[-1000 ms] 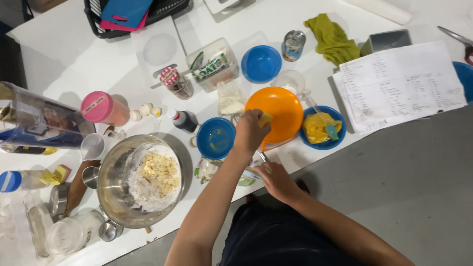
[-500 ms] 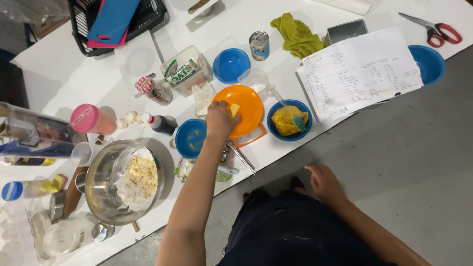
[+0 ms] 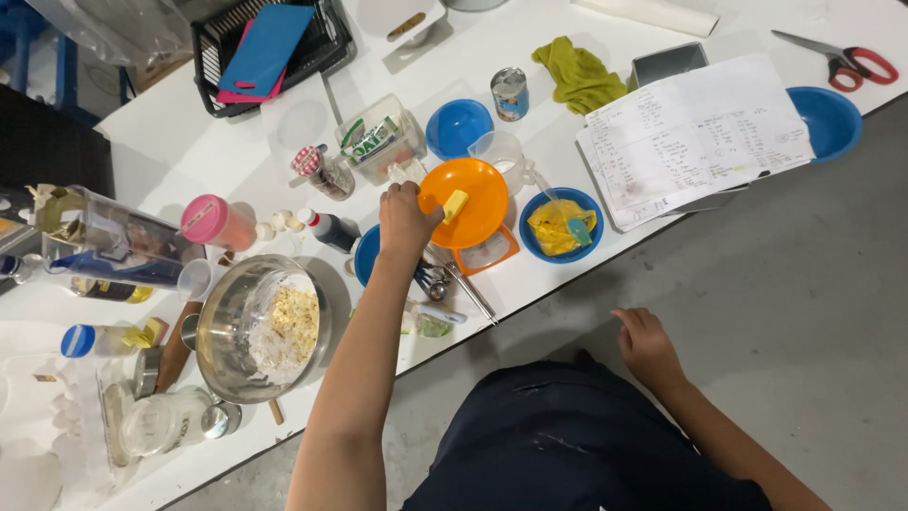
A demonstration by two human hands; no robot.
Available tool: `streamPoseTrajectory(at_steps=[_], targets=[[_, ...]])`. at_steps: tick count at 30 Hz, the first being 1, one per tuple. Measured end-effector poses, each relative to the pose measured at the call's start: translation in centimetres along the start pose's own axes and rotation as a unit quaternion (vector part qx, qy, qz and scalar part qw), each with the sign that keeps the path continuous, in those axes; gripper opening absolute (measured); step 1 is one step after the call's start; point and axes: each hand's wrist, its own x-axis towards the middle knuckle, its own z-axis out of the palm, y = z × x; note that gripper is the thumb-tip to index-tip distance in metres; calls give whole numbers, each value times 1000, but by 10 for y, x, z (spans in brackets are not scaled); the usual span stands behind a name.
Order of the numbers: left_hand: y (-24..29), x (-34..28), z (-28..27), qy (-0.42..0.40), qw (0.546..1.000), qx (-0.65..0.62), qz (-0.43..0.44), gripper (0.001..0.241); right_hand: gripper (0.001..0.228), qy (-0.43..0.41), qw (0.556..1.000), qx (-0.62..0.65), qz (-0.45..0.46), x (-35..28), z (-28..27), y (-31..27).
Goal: Preparing dough by weighing, cutting butter, and mixing it with dry ingredients.
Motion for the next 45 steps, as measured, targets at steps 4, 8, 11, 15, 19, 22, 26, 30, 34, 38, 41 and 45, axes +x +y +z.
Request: streamPoseTrajectory(at_steps=[4, 8, 11, 15, 19, 22, 26, 30, 34, 38, 41, 45], targets=[[1, 6, 13, 4, 1000, 1, 17, 48, 35, 33, 999, -21, -30, -3, -3, 3], [4, 11, 28, -23, 1000, 5, -5, 50, 35, 12, 1000, -5, -7, -9, -4, 13], [-2, 18, 51, -46, 999, 14, -12, 52, 35, -2, 999, 15, 32, -17, 3, 22], [-16, 26, 92, -75, 996, 46, 12, 49, 37, -77, 989, 20, 122, -22, 9, 28], [-22, 33, 117, -71, 995, 52, -41, 42, 38, -114, 986, 15, 117, -19, 17, 39], [-24, 36, 116, -107, 991, 31, -78, 47, 38, -153, 977, 25, 148, -14, 15, 35], [-32, 38, 102, -126, 984, -44, -121, 45, 31, -172, 970, 42, 166, 6, 7, 16], [-76, 38, 110, -233, 860, -383, -245, 35, 33, -147, 986, 46, 69, 19, 22, 14], [-72, 3, 9, -212, 768, -508, -328, 28, 32, -181, 978, 77, 64, 52, 23, -29], [-131, -58, -34, -111, 682, -649, -318, 19, 33, -226, 968, 109, 12, 73, 47, -71], [-176, -126, -32, -93, 747, -559, -347, 21, 34, -279, 950, 137, -33, 99, 71, -126], [-201, -220, 18, -126, 753, -492, -418, 28, 36, -236, 944, 140, -183, 119, 135, -188]])
